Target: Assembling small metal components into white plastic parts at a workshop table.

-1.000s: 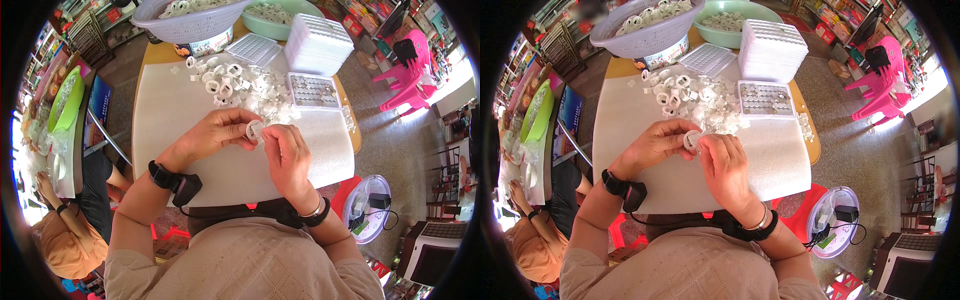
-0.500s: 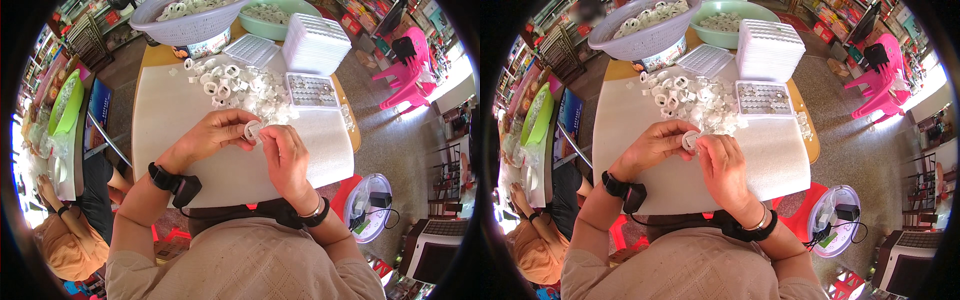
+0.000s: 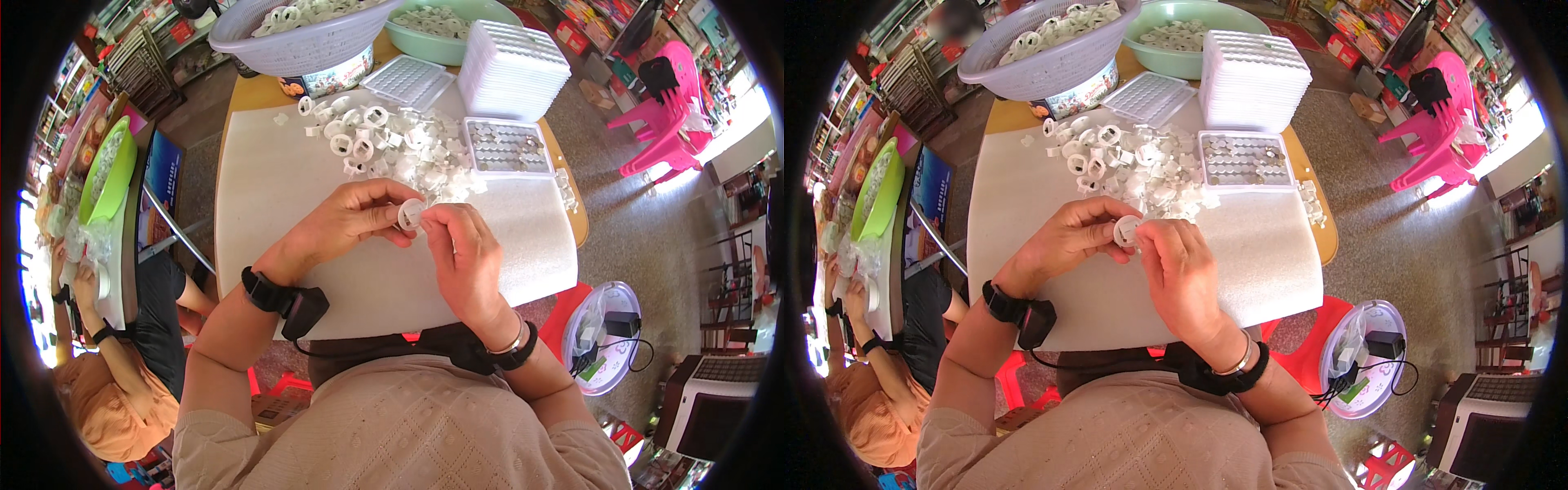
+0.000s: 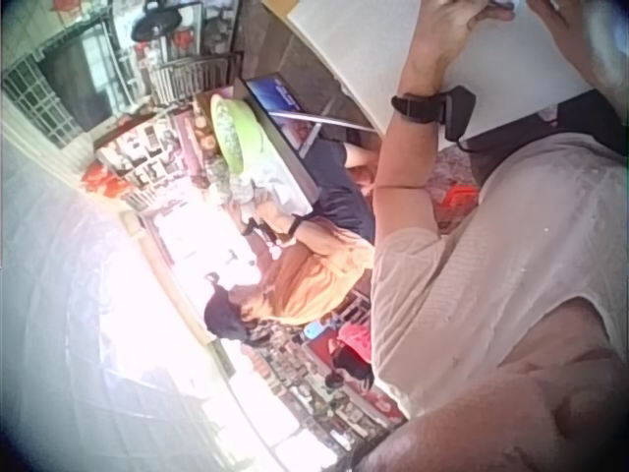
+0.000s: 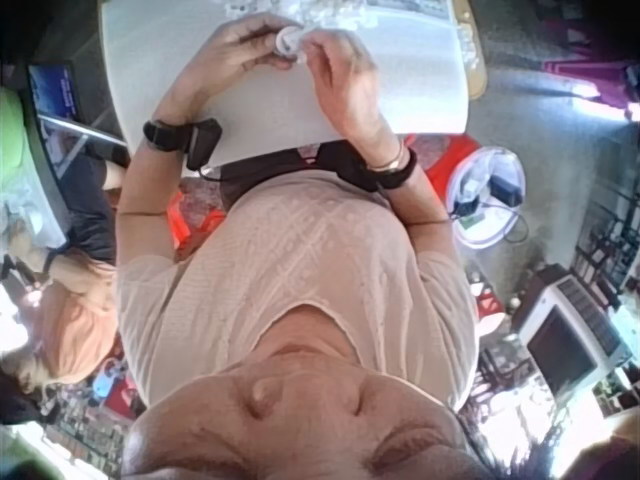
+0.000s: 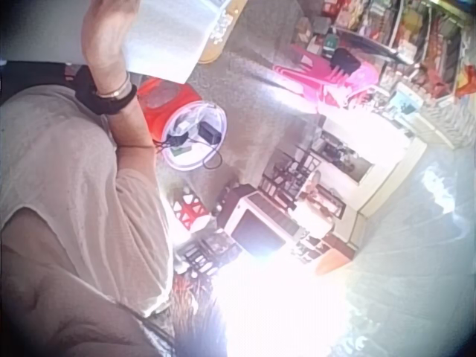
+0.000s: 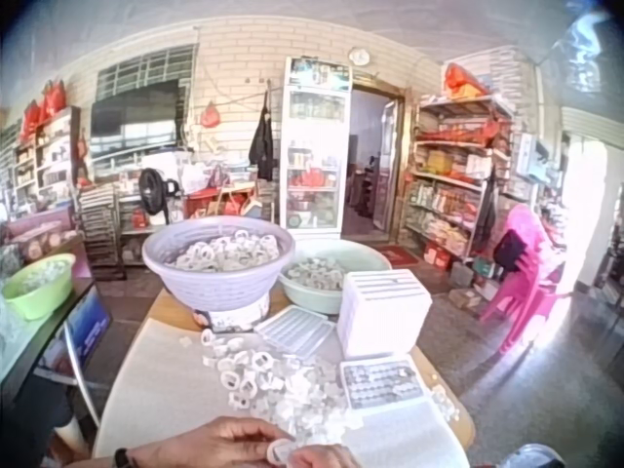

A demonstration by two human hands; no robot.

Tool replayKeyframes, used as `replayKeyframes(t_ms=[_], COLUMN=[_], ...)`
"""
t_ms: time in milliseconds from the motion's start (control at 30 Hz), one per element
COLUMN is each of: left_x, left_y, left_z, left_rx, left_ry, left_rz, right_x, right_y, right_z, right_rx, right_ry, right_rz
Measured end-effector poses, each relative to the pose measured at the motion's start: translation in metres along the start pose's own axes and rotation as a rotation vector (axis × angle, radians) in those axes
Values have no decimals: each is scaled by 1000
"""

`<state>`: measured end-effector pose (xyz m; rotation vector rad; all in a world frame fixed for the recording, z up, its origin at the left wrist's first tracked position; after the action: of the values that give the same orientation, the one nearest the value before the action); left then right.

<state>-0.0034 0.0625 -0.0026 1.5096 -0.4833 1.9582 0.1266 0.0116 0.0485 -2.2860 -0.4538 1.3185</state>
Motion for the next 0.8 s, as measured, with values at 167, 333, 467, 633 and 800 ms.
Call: replayKeyframes(t_ms=[167,333,467,633,800], left_x=[3,13,9,17,12], left_y=[-1,-2,-1,3,0], left_z=[2,-1,-5,4,0], left_rx=[0,27,108,194,196], left_ry=[-53,-322,-336,-534,-415], left_rz=[10,85,88,85,75], right_x=[-2,27,33,23,28], right_y=[0,6,5,4,8], right_z=[3,11,12,12,20], right_rx=[-2,-53,-38,-20,-69], right_ry=[62,-285,-382,-108,-131], right_rz=[-78,366,364,227,304])
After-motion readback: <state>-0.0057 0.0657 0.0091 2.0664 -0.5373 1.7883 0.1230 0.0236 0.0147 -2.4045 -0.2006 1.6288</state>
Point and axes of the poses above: each hand's wrist, its own y-axis away from the middle knuckle, its own z-axis out of the palm, x = y × z, the point moved 8 cm from there along -y, towards the middle knuckle, and after that the axes turned 2 degrees about z, right-handed, at the moved point
